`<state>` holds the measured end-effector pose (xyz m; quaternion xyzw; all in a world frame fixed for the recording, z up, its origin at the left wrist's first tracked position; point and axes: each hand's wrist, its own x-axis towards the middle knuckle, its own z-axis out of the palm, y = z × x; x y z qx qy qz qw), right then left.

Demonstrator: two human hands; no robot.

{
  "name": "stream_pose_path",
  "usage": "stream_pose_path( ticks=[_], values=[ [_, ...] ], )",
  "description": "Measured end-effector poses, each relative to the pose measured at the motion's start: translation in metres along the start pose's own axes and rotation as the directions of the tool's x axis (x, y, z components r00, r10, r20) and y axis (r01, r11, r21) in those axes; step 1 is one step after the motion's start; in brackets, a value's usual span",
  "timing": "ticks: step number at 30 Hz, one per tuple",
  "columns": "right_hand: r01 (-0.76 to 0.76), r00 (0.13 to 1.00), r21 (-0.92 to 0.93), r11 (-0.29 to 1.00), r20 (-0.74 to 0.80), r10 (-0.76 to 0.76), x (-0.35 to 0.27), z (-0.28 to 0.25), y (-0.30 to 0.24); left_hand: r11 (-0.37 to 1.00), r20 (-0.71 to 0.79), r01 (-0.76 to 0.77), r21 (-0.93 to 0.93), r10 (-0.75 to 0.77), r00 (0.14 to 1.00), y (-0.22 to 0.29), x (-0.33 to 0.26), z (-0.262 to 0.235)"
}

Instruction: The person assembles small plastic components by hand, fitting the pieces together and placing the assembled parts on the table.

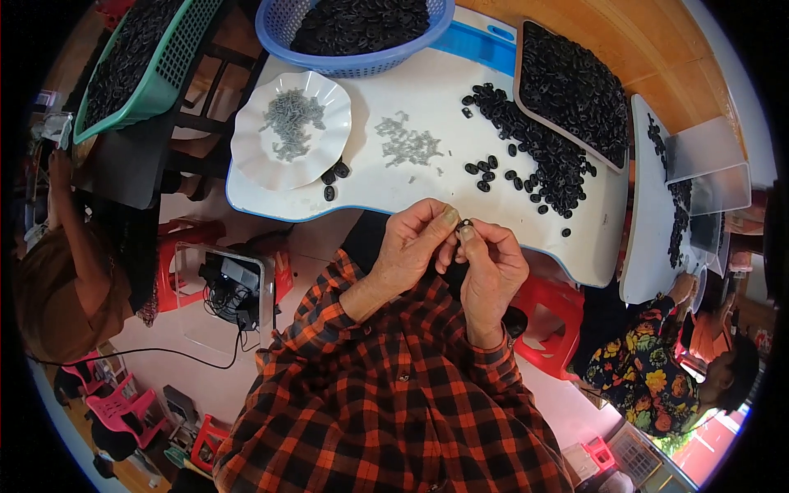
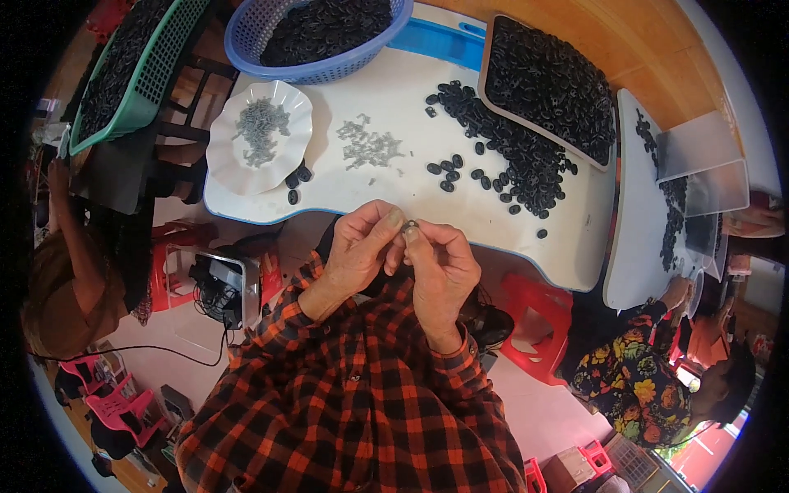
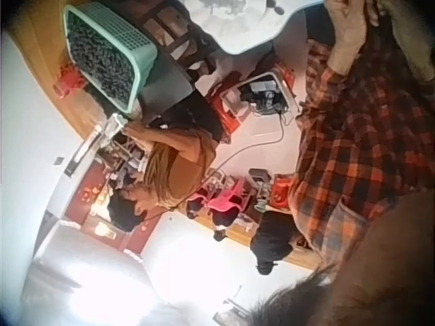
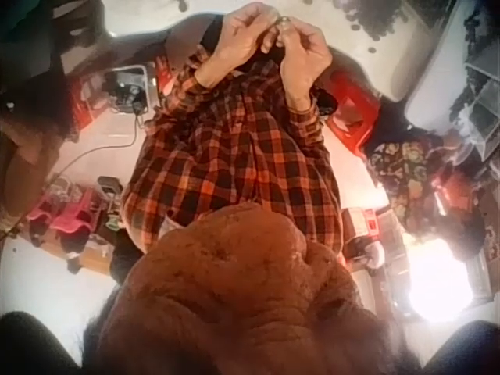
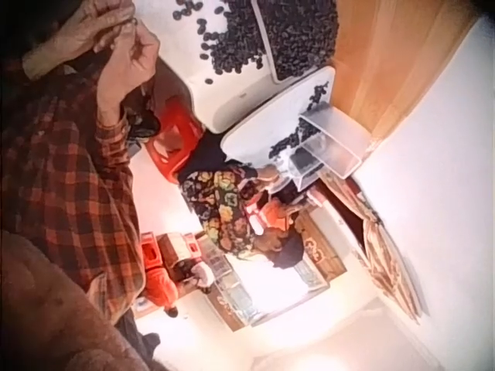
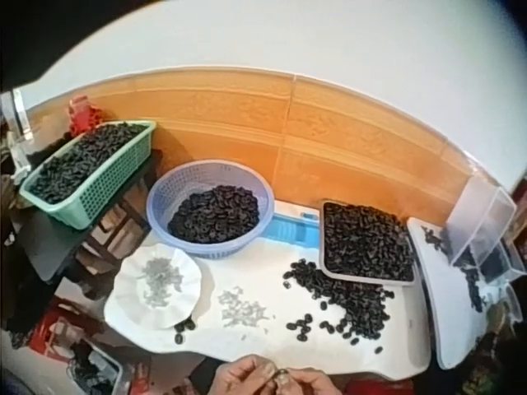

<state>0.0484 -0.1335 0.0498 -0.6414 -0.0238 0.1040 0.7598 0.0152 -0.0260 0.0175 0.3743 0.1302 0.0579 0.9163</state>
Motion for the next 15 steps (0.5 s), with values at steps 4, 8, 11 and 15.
stream_pose_path(
  ticks=[4, 8, 11, 15],
  values=[
    [0.024, 1.000, 0.010, 1.000, 0.013, -0.024, -0.004, 0.010, -0.012, 0.989, 0.017, -0.096, 0.114, 0.095, 0.995, 0.004, -0.003, 0.001],
    [0.128, 0.991, -0.038, 0.991, 0.044, -0.126, -0.008, 0.017, -0.016, 0.960, 0.040, -0.200, 0.196, 0.196, 0.980, 0.009, -0.007, 0.002],
    [0.209, 0.978, -0.139, 0.968, 0.026, -0.207, -0.012, 0.017, -0.012, 0.902, 0.093, -0.308, 0.302, 0.294, 0.951, 0.012, -0.009, 0.000],
    [0.164, 0.985, -0.108, 0.980, 0.066, -0.158, -0.015, 0.024, -0.021, 0.930, 0.082, -0.273, 0.245, 0.261, 0.962, 0.017, -0.013, -0.003]
  ],
)
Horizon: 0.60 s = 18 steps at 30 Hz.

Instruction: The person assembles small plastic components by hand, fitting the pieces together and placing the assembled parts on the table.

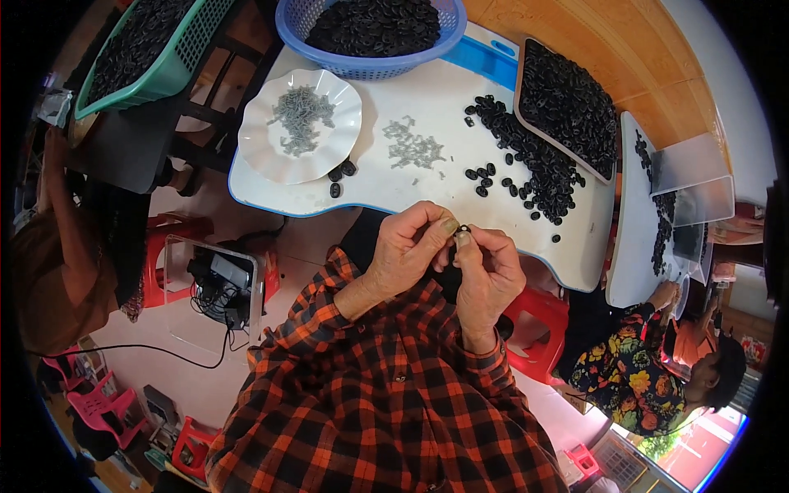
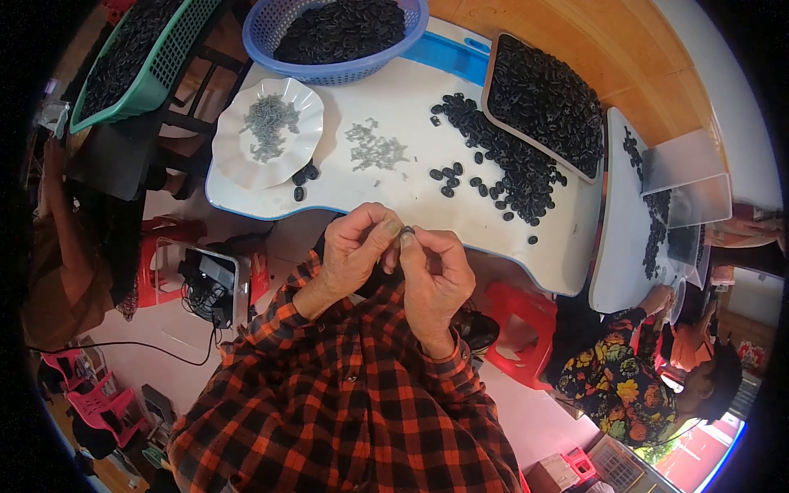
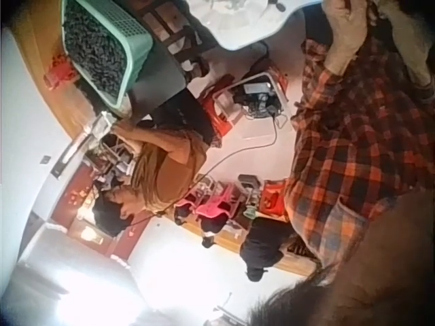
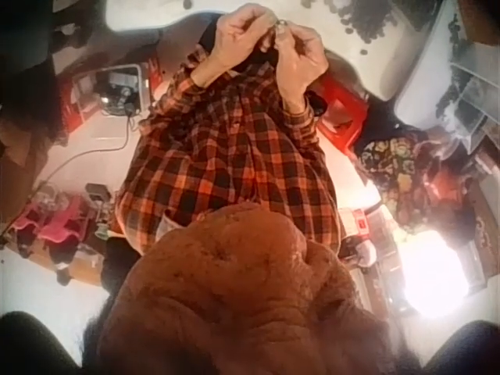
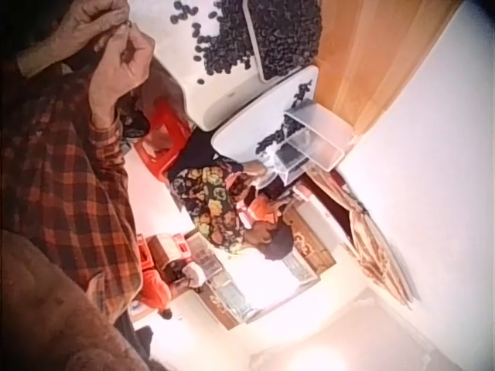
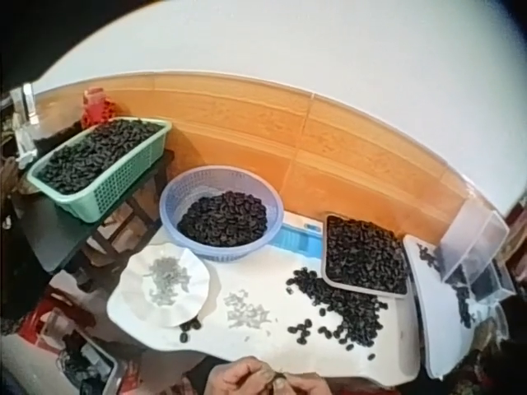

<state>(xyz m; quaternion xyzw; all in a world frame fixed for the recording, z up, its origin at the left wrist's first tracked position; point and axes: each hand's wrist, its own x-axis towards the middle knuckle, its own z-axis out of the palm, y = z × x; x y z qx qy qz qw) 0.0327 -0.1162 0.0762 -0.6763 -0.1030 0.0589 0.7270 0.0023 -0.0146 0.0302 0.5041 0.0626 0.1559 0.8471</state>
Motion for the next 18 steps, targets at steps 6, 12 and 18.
stream_pose_path(
  ticks=[6, 12, 18],
  values=[
    [0.040, 0.996, -0.027, 0.999, -0.079, -0.042, -0.002, -0.005, 0.010, 0.996, -0.010, 0.051, -0.068, -0.052, 0.999, -0.001, -0.001, -0.007],
    [0.040, 0.997, -0.013, 0.999, -0.059, -0.041, -0.009, 0.003, 0.014, 0.997, 0.032, 0.047, -0.066, -0.045, 0.999, -0.001, -0.004, -0.017],
    [0.000, 1.000, -0.026, 1.000, -0.029, -0.001, -0.013, 0.008, 0.014, 0.962, 0.010, 0.123, -0.243, -0.124, 0.992, -0.005, -0.005, -0.024]
  ],
)
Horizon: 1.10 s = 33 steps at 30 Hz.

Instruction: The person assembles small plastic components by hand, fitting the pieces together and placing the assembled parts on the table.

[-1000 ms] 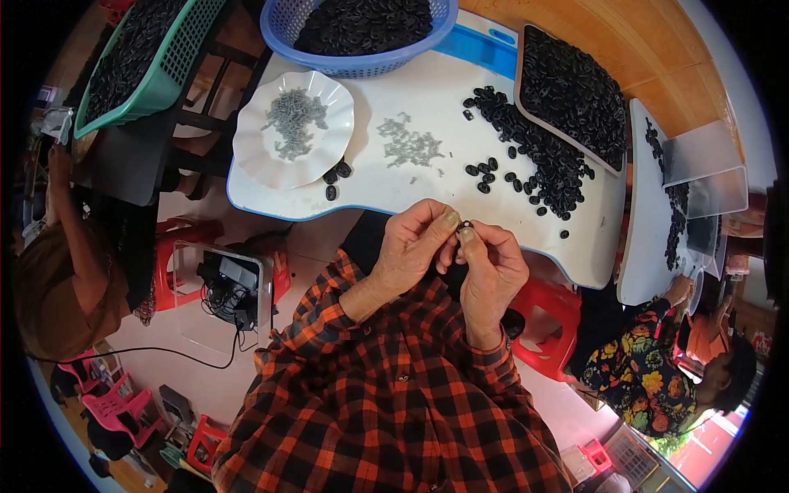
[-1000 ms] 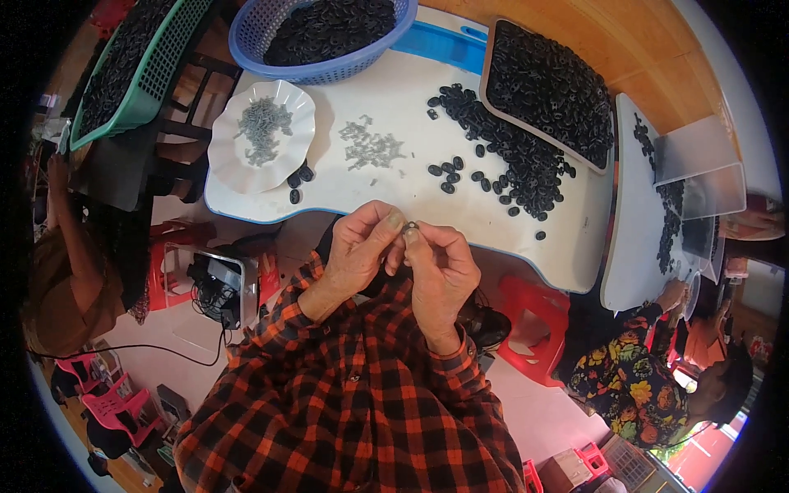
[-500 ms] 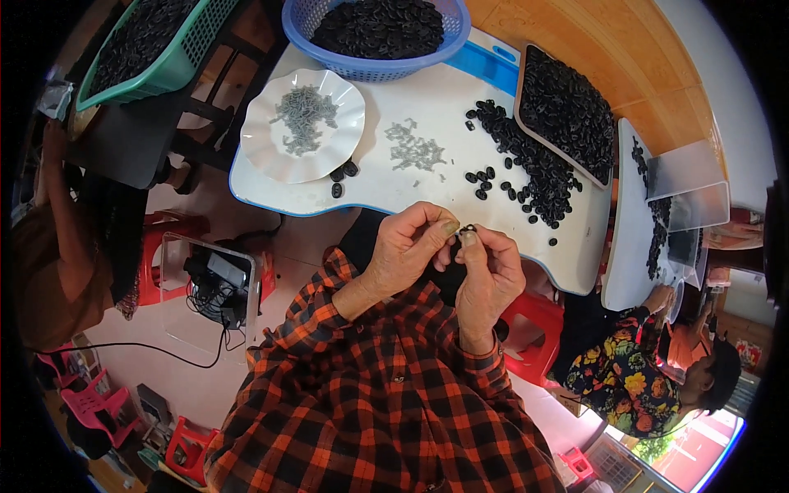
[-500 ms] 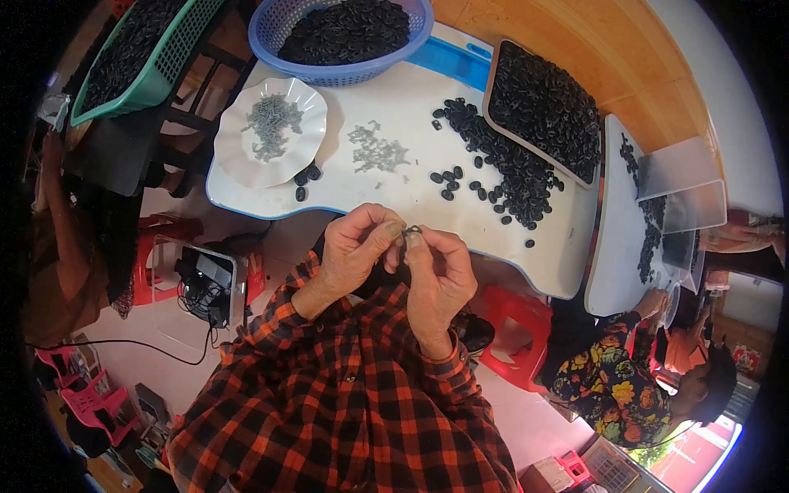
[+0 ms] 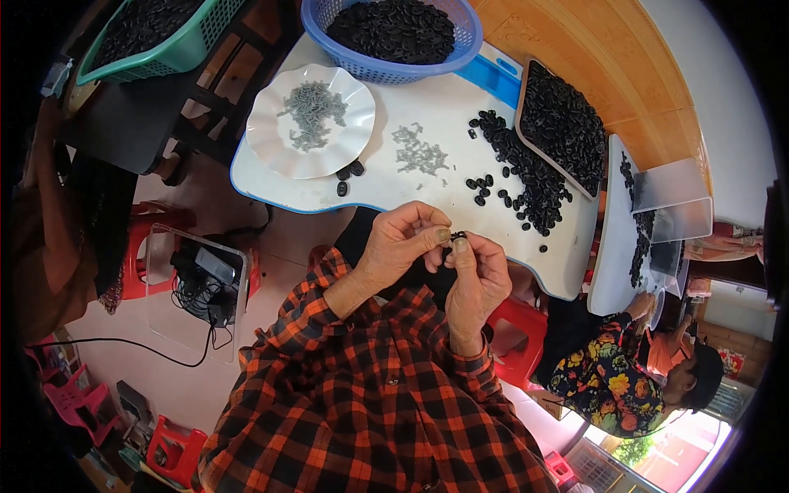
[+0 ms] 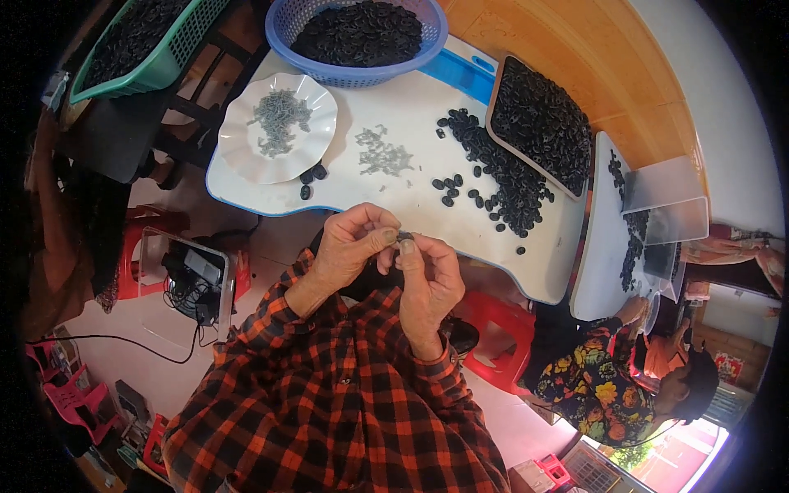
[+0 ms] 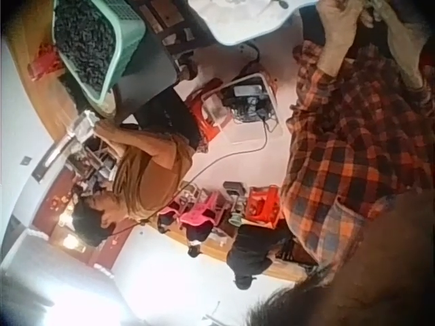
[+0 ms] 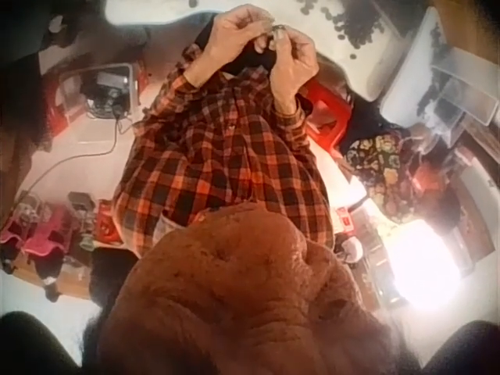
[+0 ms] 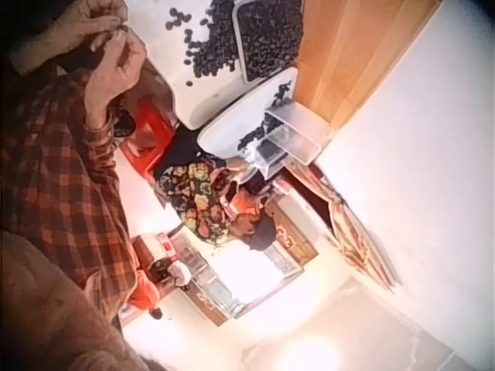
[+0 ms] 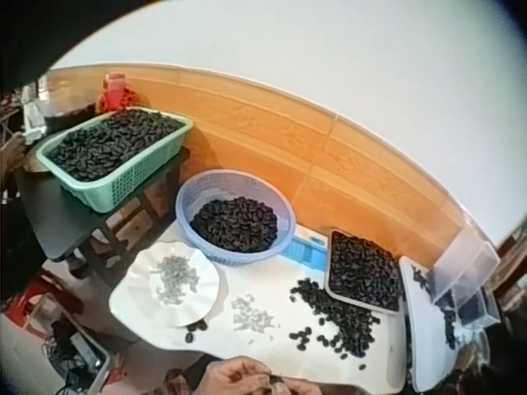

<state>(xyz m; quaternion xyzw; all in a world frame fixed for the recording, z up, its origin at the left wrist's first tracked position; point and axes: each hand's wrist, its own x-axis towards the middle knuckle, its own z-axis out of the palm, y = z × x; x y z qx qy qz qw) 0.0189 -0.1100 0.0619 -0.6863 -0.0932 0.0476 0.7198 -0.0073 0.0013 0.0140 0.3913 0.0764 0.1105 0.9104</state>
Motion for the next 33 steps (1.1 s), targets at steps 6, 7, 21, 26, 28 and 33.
stream_pose_path(
  ticks=[6, 7, 21, 26, 28, 33],
  values=[
    [-0.085, 0.995, 0.080, 0.993, -0.041, 0.089, 0.002, 0.000, 0.006, 0.998, -0.047, -0.065, -0.003, 0.064, 0.997, -0.004, -0.002, 0.003],
    [-0.072, 0.996, 0.096, 0.993, -0.040, 0.076, 0.002, 0.001, 0.007, 0.996, -0.065, -0.082, 0.030, 0.084, 0.994, -0.003, -0.002, 0.004],
    [-0.165, 0.985, 0.092, 0.982, -0.035, 0.168, 0.004, -0.001, 0.005, 0.999, 0.106, 0.025, 0.033, -0.029, 0.994, -0.001, 0.000, -0.010],
    [-0.258, 0.966, 0.177, 0.950, 0.013, 0.260, 0.009, -0.003, 0.002, 0.982, 0.148, 0.136, -0.133, -0.116, 0.982, -0.007, 0.004, -0.018],
    [-0.282, 0.959, 0.222, 0.933, 0.035, 0.281, 0.009, -0.003, 0.005, 0.982, 0.152, 0.144, -0.126, -0.124, 0.981, -0.009, 0.004, -0.020],
    [-0.398, 0.915, 0.375, 0.837, 0.091, 0.394, 0.013, -0.004, 0.005, 0.972, 0.138, 0.154, -0.176, -0.130, 0.982, -0.013, 0.003, -0.019]
  ],
)
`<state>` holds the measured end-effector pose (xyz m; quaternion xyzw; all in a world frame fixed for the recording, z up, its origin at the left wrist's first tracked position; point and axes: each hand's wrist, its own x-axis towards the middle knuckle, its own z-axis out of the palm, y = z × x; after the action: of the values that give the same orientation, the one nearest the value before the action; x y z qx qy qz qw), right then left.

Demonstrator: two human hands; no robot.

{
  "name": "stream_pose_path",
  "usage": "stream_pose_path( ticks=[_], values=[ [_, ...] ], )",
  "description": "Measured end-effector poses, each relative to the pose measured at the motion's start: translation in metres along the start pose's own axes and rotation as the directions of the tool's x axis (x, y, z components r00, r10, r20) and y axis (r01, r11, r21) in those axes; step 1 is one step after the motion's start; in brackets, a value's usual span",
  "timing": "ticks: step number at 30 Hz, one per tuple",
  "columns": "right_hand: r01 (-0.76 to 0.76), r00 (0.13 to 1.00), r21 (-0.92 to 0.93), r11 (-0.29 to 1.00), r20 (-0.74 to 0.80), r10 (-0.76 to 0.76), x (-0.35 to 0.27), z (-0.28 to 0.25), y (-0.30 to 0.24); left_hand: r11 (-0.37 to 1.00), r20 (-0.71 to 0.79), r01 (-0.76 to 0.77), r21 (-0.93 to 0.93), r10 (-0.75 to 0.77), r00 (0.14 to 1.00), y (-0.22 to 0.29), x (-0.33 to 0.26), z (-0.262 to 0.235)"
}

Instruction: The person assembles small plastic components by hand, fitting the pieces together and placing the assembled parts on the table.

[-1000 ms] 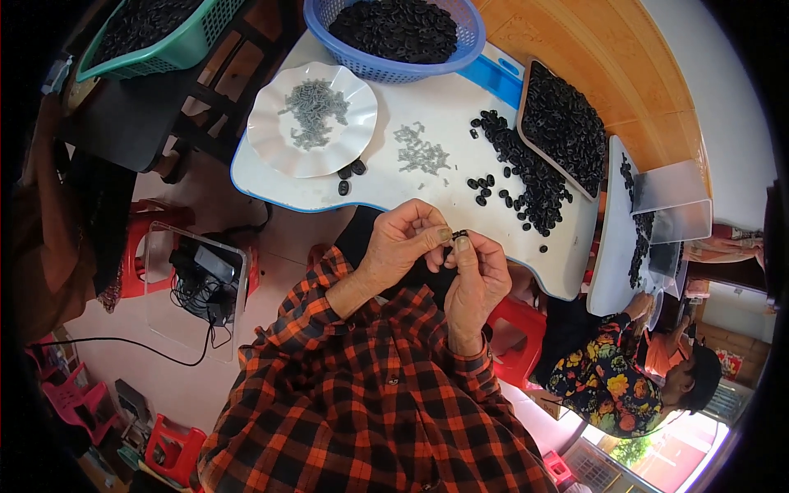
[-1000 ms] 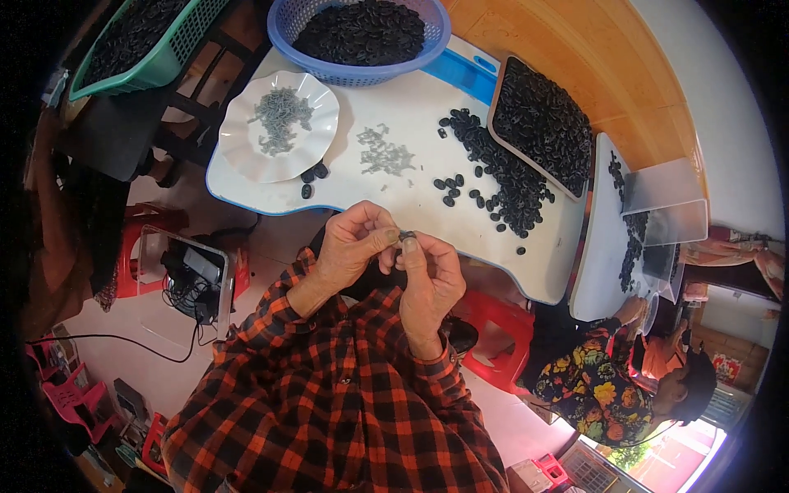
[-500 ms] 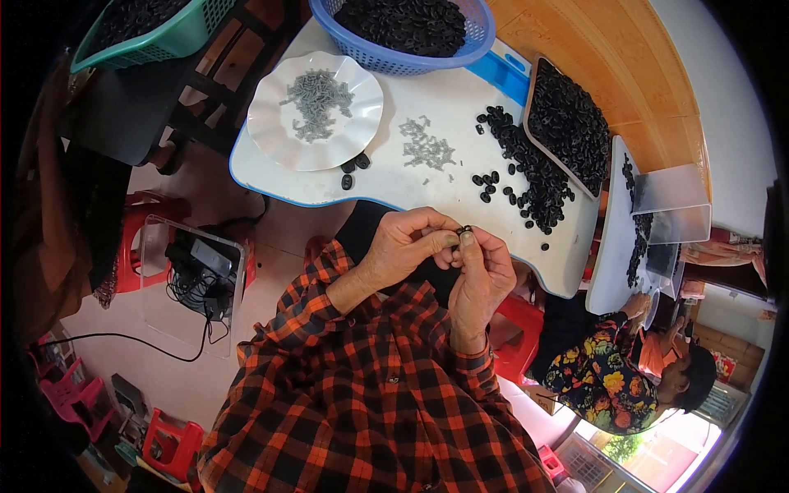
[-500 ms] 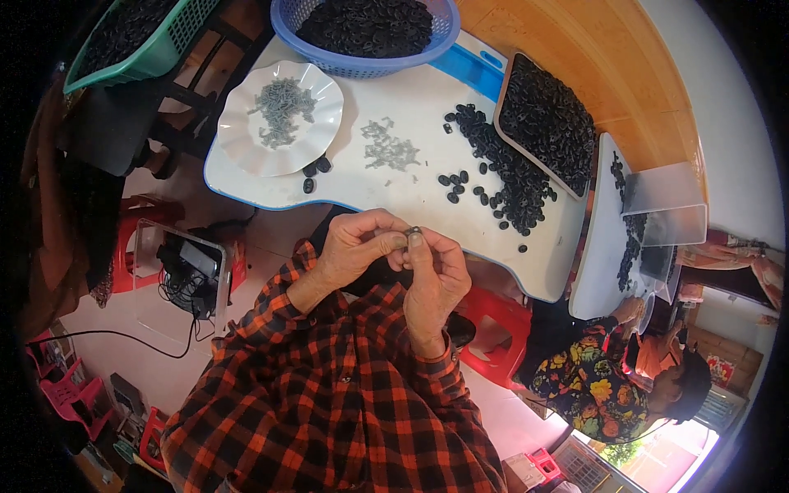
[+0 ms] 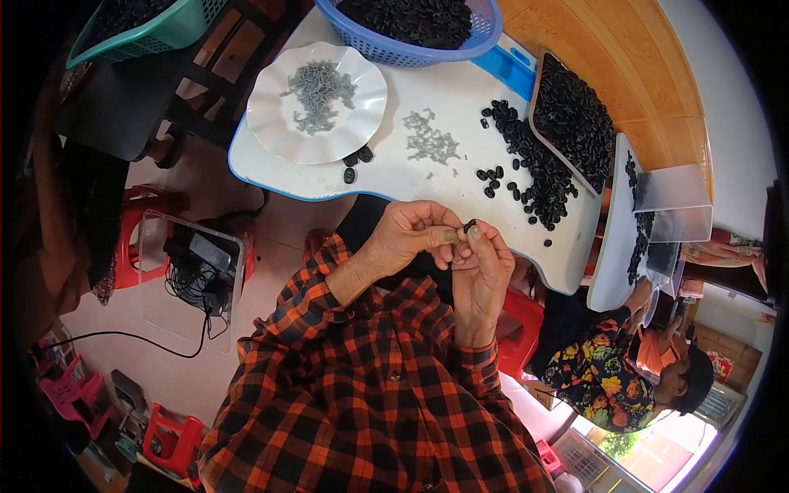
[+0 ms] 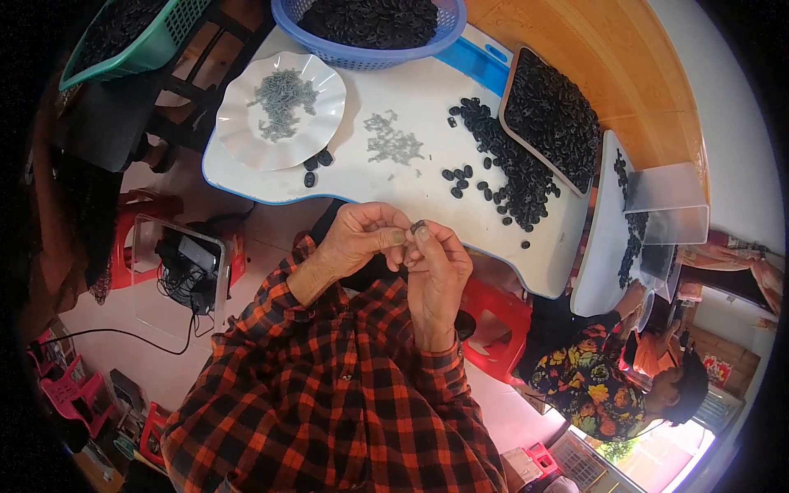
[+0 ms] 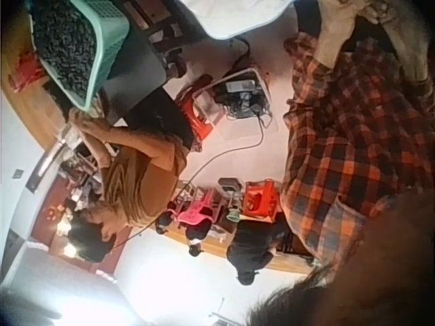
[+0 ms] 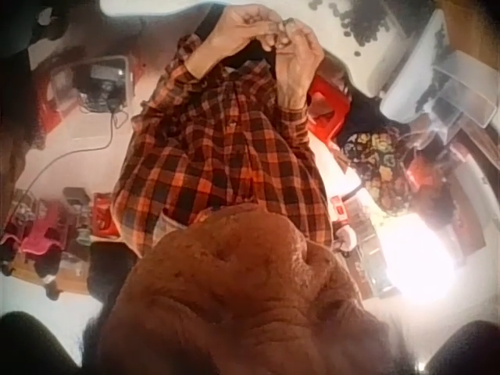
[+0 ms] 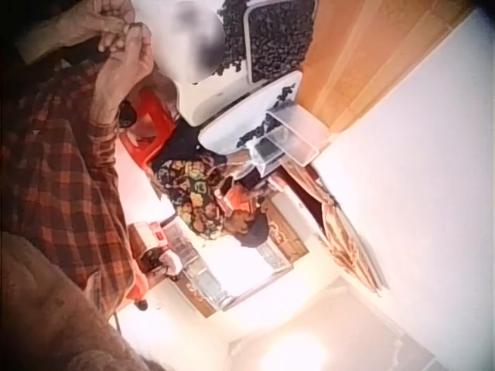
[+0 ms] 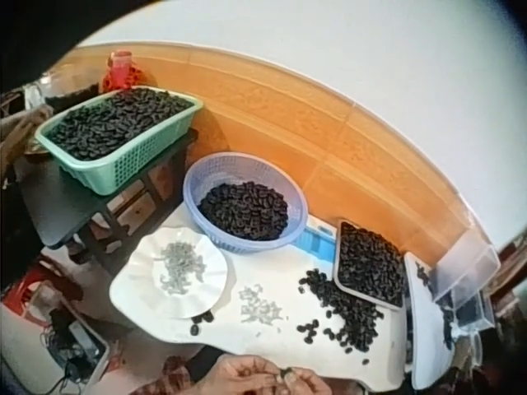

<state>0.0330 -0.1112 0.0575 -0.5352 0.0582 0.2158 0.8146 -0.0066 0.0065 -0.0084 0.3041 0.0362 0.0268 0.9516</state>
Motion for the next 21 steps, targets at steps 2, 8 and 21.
stream_pose_path(
  ticks=[2, 8, 21],
  values=[
    [-0.025, 1.000, 0.020, 0.999, -0.009, 0.025, 0.0008, -0.0023, -0.0002, 1.000, -0.004, 0.008, -0.009, -0.008, 1.000, -0.0013, 0.0005, 0.0005],
    [0.014, 1.000, -0.004, 1.000, -0.006, -0.014, 0.0006, -0.0055, 0.0045, 0.999, -0.066, 0.010, -0.050, -0.013, 0.998, -0.0049, -0.0005, 0.0012],
    [0.210, 0.974, -0.295, 0.932, -0.018, -0.225, -0.0070, 0.0015, 0.0088, 0.996, -0.118, -0.027, -0.085, 0.016, 0.993, -0.0013, -0.0035, 0.0069]
  ],
)
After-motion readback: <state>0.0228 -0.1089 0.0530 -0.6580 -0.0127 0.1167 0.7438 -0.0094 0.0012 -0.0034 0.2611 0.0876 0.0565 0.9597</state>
